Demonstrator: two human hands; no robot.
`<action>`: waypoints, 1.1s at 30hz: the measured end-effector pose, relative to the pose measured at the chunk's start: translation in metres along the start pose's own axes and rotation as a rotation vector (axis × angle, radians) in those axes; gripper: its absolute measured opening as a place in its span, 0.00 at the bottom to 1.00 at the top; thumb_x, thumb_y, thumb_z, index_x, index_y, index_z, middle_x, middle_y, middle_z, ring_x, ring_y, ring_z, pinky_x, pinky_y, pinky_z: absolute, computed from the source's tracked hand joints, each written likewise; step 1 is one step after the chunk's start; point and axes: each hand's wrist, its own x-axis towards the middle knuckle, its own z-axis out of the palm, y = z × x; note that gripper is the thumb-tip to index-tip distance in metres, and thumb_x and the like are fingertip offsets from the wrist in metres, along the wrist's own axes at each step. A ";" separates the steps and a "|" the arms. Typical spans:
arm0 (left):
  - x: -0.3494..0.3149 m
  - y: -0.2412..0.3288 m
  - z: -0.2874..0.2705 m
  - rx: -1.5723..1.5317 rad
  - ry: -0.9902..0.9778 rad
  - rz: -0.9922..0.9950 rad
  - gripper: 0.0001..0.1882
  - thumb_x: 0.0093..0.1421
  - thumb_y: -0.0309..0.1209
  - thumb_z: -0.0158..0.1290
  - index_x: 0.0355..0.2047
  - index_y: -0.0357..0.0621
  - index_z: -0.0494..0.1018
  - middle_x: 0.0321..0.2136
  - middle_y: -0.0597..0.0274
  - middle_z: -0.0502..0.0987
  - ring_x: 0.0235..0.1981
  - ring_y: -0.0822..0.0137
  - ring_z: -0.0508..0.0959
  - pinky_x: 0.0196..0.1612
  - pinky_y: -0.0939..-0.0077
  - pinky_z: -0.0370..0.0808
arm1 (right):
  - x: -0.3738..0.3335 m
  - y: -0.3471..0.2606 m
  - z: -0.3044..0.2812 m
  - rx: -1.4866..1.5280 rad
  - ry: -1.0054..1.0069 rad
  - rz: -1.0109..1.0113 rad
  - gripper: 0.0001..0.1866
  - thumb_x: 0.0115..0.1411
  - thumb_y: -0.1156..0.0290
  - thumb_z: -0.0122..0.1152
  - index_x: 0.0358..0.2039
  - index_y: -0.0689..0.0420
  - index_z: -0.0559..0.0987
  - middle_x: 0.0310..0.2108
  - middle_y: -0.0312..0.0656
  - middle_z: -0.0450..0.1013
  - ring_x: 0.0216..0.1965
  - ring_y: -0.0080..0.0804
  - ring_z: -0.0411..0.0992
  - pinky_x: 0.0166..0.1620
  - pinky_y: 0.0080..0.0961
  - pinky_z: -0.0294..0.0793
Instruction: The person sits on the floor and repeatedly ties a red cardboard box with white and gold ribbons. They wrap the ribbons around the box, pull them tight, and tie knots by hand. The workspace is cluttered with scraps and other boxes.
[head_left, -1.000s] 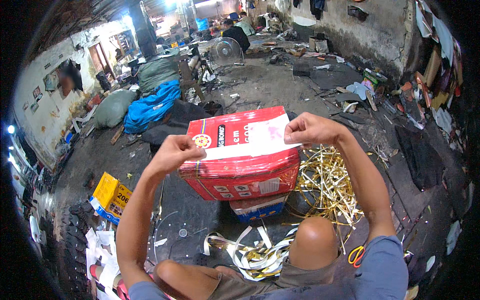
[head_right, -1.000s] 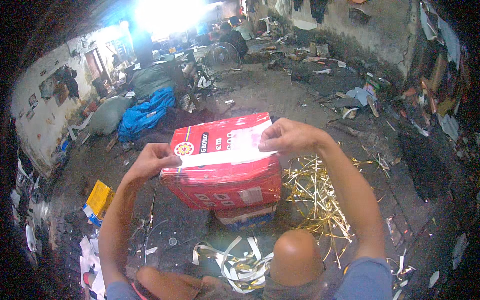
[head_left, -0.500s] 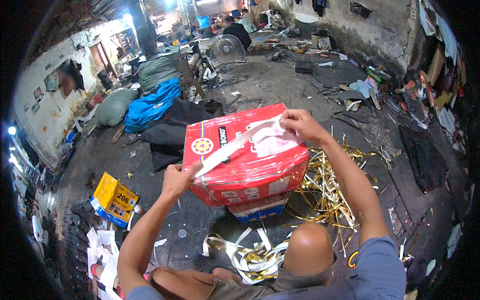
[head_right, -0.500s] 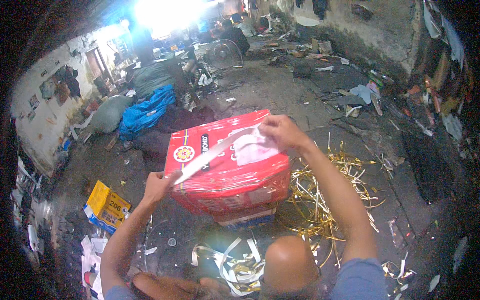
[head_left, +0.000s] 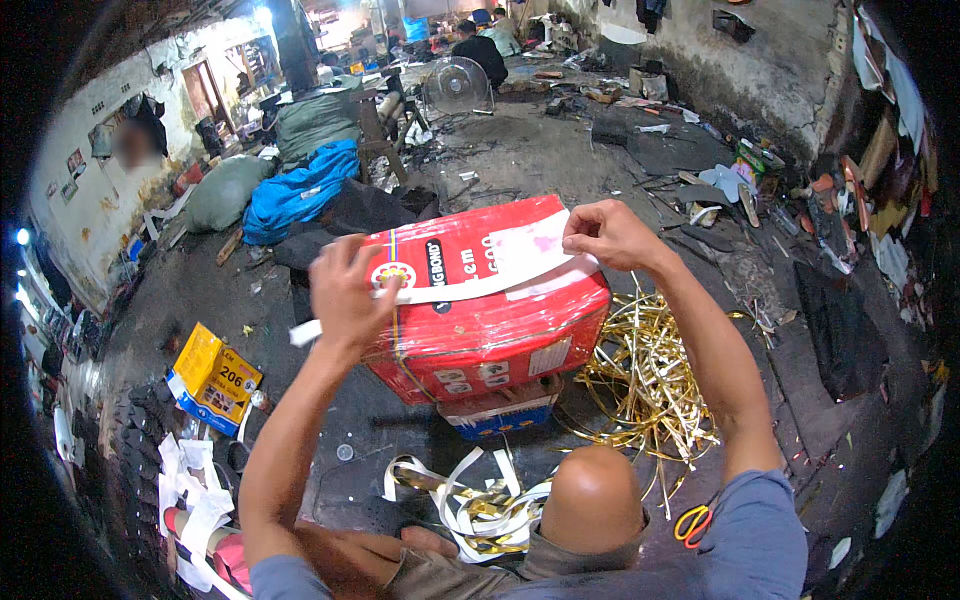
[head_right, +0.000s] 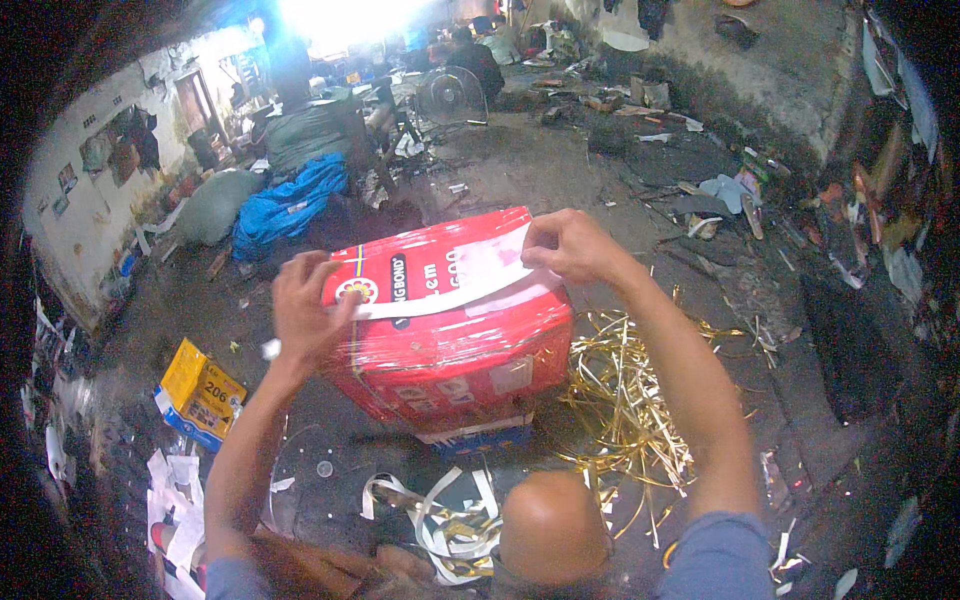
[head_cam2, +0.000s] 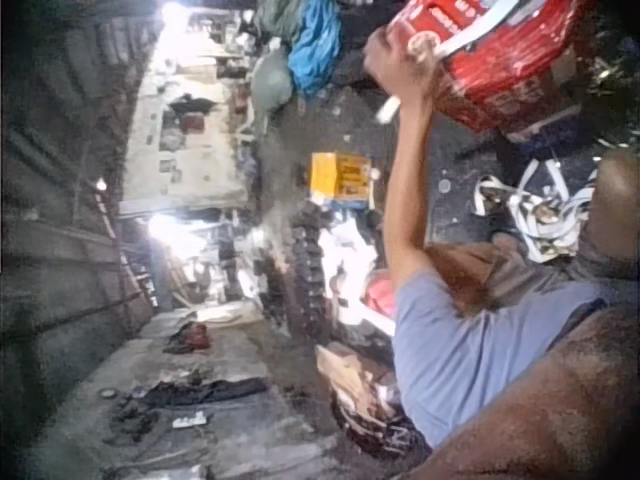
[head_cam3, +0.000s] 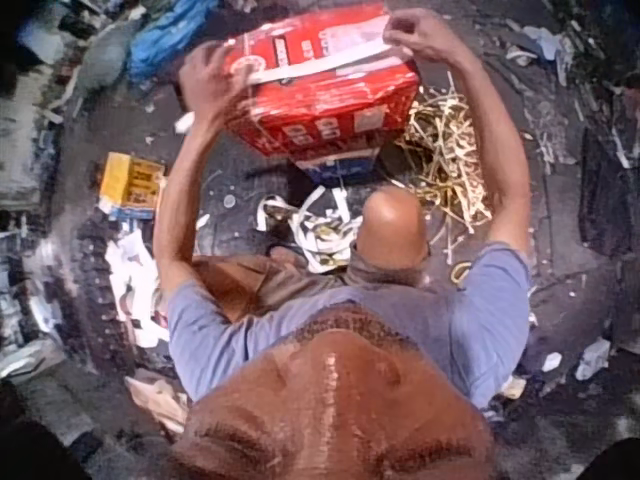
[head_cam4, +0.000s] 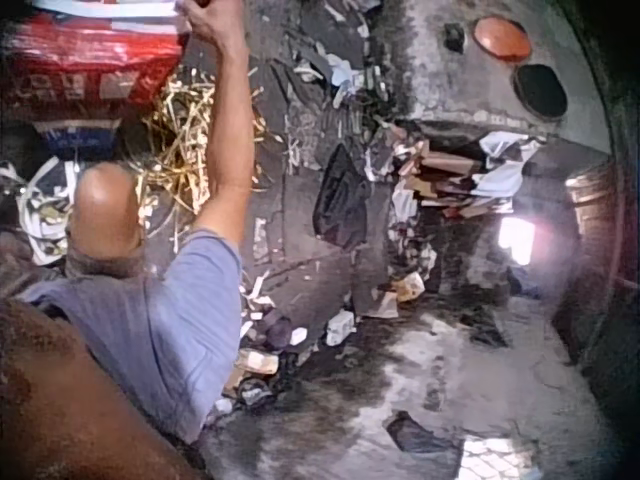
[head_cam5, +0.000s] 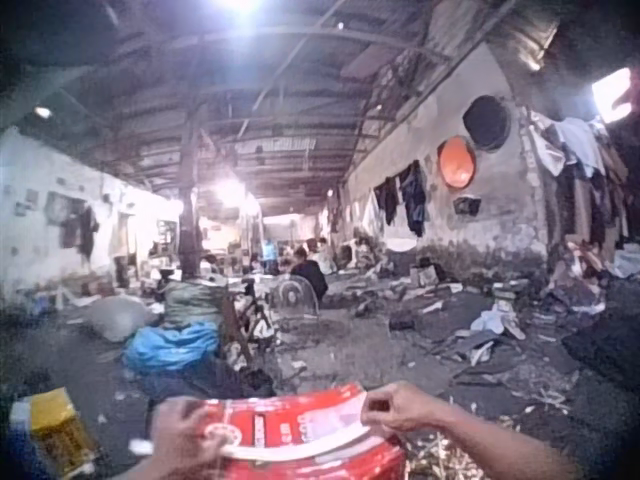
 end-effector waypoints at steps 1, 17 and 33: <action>0.009 0.033 0.006 -0.227 -0.024 0.006 0.20 0.52 0.33 0.66 0.46 0.40 0.80 0.49 0.50 0.77 0.52 0.50 0.78 0.54 0.59 0.75 | -0.007 0.006 0.000 0.056 0.021 0.014 0.08 0.60 0.67 0.70 0.33 0.60 0.83 0.26 0.31 0.78 0.28 0.18 0.72 0.33 0.21 0.71; 0.043 0.136 0.084 -1.017 -0.427 -0.225 0.13 0.54 0.32 0.66 0.39 0.38 0.83 0.32 0.56 0.80 0.31 0.64 0.80 0.37 0.67 0.78 | -0.026 -0.039 0.026 -0.039 0.086 0.081 0.10 0.59 0.69 0.70 0.38 0.60 0.83 0.29 0.38 0.80 0.29 0.23 0.74 0.35 0.26 0.75; 0.027 0.145 0.092 -0.842 -0.206 -0.023 0.07 0.61 0.34 0.61 0.34 0.45 0.83 0.34 0.58 0.79 0.34 0.51 0.82 0.36 0.57 0.79 | -0.056 -0.051 0.027 -0.381 0.138 -0.137 0.10 0.59 0.67 0.70 0.40 0.55 0.87 0.37 0.44 0.74 0.42 0.43 0.76 0.46 0.38 0.77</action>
